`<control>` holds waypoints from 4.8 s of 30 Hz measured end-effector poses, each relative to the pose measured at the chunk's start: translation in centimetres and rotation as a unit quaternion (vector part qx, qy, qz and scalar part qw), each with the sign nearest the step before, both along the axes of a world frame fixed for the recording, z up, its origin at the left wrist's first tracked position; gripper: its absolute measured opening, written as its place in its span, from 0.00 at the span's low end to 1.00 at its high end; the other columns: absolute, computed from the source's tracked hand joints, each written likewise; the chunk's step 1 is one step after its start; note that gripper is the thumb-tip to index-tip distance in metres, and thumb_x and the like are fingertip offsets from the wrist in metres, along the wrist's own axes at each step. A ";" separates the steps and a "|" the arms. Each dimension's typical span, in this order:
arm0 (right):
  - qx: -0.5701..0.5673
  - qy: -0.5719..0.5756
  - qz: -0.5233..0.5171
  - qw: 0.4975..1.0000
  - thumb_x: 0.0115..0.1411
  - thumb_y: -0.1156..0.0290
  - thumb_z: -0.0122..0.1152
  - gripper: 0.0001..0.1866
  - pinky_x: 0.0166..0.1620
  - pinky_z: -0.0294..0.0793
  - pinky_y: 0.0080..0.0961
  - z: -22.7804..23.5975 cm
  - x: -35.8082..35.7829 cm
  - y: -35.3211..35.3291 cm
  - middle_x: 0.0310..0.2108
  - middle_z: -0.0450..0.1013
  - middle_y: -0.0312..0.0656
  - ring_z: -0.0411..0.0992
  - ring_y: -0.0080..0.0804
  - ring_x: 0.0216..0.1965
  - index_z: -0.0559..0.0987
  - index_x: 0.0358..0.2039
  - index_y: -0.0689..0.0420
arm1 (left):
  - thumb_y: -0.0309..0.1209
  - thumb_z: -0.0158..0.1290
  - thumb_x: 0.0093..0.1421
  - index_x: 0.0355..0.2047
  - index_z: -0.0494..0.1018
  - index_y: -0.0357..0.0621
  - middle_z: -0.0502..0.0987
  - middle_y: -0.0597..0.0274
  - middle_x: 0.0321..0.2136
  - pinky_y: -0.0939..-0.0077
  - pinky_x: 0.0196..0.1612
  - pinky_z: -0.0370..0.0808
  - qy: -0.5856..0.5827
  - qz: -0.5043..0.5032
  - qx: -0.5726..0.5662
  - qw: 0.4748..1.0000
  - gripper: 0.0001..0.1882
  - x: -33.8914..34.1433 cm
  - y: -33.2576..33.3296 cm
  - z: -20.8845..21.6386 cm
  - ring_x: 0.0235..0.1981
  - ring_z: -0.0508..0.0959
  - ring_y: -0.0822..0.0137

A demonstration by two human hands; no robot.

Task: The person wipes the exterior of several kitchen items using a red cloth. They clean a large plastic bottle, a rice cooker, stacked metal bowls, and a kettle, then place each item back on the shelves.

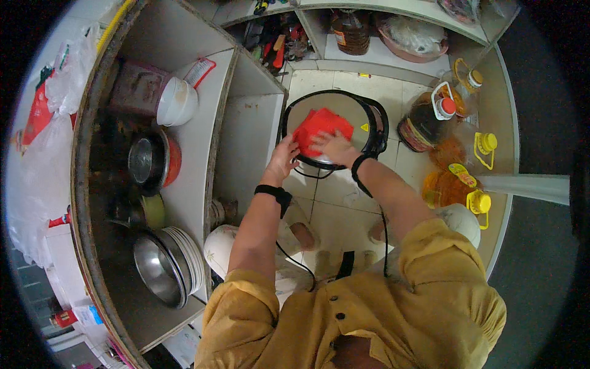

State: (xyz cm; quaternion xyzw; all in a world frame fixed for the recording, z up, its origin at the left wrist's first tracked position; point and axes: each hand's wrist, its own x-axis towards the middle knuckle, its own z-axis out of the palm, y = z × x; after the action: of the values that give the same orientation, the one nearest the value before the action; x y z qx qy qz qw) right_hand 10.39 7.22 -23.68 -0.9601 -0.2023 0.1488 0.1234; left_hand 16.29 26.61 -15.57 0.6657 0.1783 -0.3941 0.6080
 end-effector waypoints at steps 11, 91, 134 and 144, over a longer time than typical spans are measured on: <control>0.052 0.077 0.068 0.993 0.57 0.71 0.56 0.23 0.64 0.51 0.67 1.1 -1.3 1.5 0.68 0.55 0.37 0.51 0.42 0.69 0.76 0.54 0.42 | 0.62 0.42 0.64 0.69 0.52 0.54 0.55 0.52 0.68 0.44 0.66 0.47 -0.001 0.003 0.007 1.000 0.40 0.0 -1.8 -1.1 0.68 0.55 0.55; 0.058 -0.063 -0.090 0.992 0.53 0.69 0.60 0.24 0.61 0.57 0.63 0.8 -1.7 0.2 0.63 0.63 0.42 0.59 0.45 0.64 0.73 0.52 0.49 | 0.50 0.51 0.64 0.40 0.73 0.52 0.76 0.66 0.31 0.66 0.34 0.70 0.117 0.273 -0.098 0.950 0.16 -5.4 -1.7 -10.5 0.33 0.74 0.69; 0.626 0.252 -0.518 0.526 0.49 0.60 0.67 0.38 0.46 0.77 0.39 -2.2 -7.0 -13.1 0.49 0.73 0.36 0.74 0.32 0.47 0.65 0.61 0.49 | 0.56 0.57 0.58 0.61 0.63 0.44 0.67 0.57 0.59 0.54 0.61 0.65 0.059 0.349 -0.269 0.896 0.39 -3.9 -2.9 -14.4 0.58 0.68 0.55; 0.665 0.237 -0.505 0.496 0.51 0.61 0.65 0.34 0.43 0.77 0.37 -1.4 -7.5 -11.2 0.49 0.73 0.36 0.73 0.31 0.47 0.66 0.59 0.50 | 0.51 0.62 0.55 0.59 0.66 0.43 0.71 0.60 0.55 0.59 0.59 0.68 0.028 0.369 -0.214 0.904 0.37 -3.4 -0.3 -14.2 0.54 0.71 0.59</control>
State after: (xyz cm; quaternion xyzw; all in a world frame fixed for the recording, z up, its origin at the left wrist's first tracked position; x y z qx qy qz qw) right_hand 2.84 -3.99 -25.04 -0.4617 0.3152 0.1045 0.8225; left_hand 12.88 26.30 -29.81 0.3952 0.3396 -0.1886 0.8324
